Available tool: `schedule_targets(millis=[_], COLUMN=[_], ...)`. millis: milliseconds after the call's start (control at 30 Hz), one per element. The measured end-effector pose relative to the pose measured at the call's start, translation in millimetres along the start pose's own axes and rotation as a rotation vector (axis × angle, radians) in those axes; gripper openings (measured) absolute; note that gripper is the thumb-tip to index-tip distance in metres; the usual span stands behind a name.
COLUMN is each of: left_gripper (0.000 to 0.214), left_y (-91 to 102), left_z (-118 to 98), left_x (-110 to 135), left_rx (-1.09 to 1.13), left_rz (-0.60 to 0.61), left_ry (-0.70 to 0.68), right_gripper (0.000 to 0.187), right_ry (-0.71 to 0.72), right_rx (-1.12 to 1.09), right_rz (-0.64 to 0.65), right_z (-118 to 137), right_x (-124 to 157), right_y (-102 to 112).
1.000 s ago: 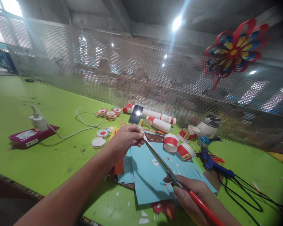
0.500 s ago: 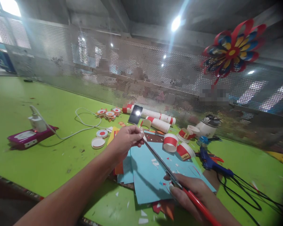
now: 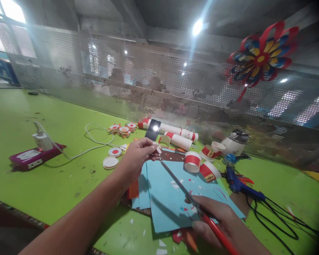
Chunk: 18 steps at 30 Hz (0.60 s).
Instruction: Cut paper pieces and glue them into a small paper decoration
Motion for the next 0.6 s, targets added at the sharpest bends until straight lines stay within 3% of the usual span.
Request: schedule_targets(millis=[267,600], left_gripper=[0.013,0.011], left_y=[-6.4,-4.1], left_z=[6,8], left_x=[5,7], left_rx=[0.0,0.179], left_rz=[0.009,-0.038], left_ry=[-0.008,-0.002], right_gripper=[0.039,0.041], right_ry=[-0.086,-0.133], right_rx=[0.166,0.177], right_rz=[-0.226,-0.307], right_z=[-19,-34], right_x=[10,22], right_y=[11,11])
Point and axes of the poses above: each hand's wrist, its own x-axis away from the middle knuckle, its own y-axis out of the back of the hand, z = x × y, the point moved 10 cm from there along -x, towards the middle knuckle, and after that the axes turned 15 degrees about y, right-handed, at the moved point
